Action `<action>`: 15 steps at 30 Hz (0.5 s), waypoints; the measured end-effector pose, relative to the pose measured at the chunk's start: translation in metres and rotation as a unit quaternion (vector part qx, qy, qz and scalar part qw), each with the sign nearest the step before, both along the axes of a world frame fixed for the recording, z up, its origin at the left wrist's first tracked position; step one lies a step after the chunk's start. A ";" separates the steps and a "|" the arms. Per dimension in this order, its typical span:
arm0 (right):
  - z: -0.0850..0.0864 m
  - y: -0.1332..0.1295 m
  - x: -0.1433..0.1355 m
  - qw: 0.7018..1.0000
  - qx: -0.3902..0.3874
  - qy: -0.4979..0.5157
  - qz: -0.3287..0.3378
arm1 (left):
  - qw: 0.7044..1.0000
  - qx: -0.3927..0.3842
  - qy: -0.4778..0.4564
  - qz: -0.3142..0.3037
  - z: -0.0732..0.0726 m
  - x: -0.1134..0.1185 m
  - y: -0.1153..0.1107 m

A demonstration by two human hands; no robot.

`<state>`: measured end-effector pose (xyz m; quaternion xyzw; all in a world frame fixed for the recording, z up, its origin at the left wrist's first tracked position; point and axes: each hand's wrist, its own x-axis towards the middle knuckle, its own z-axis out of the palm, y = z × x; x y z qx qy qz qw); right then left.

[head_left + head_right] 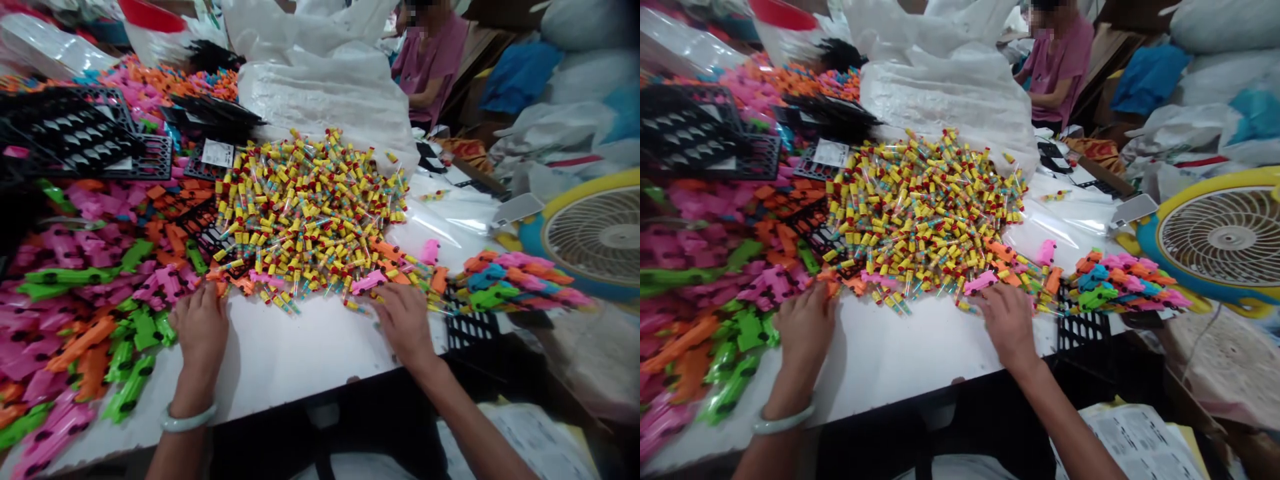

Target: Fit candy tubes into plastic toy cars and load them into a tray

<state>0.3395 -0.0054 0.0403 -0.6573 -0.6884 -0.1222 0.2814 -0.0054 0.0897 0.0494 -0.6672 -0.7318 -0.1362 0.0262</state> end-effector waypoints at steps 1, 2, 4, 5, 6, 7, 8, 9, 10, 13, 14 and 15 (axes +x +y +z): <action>-0.007 -0.001 -0.012 0.999 -0.019 0.001 0.027 | 1.000 0.000 0.003 0.006 0.000 0.001 -0.003; -0.015 -0.001 -0.024 0.998 -0.032 0.002 0.045 | 1.000 -0.003 -0.002 0.020 -0.001 0.002 -0.006; -0.028 0.000 -0.041 0.997 -0.047 0.016 0.067 | 0.997 -0.028 -0.046 0.051 -0.004 -0.001 -0.011; -0.033 0.001 -0.046 0.996 -0.050 0.029 0.074 | 0.994 -0.045 -0.078 0.059 -0.006 -0.005 -0.012; -0.036 0.002 -0.049 0.994 -0.054 0.044 0.081 | 0.991 -0.061 -0.109 0.058 -0.008 -0.009 -0.013; -0.039 0.003 -0.050 0.992 -0.057 0.062 0.093 | 0.987 -0.072 -0.136 0.048 -0.010 -0.013 -0.014; -0.040 0.005 -0.049 0.989 -0.059 0.083 0.108 | 0.984 -0.079 -0.156 0.035 -0.011 -0.017 -0.015; -0.041 0.005 -0.049 0.985 -0.061 0.107 0.124 | 0.982 -0.080 -0.170 0.024 -0.012 -0.020 -0.015; -0.041 0.006 -0.049 0.980 -0.059 0.132 0.139 | 0.981 -0.078 -0.177 0.018 -0.011 -0.021 -0.017; -0.034 0.004 -0.057 0.960 -0.059 0.224 0.156 | 0.971 -0.047 -0.235 0.026 -0.003 -0.015 -0.026; -0.029 0.003 -0.063 0.950 -0.072 0.261 0.155 | 0.960 -0.037 -0.275 0.029 0.001 -0.010 -0.030; -0.023 0.003 -0.070 0.936 -0.095 0.300 0.156 | 0.943 -0.039 -0.329 0.024 0.007 -0.004 -0.035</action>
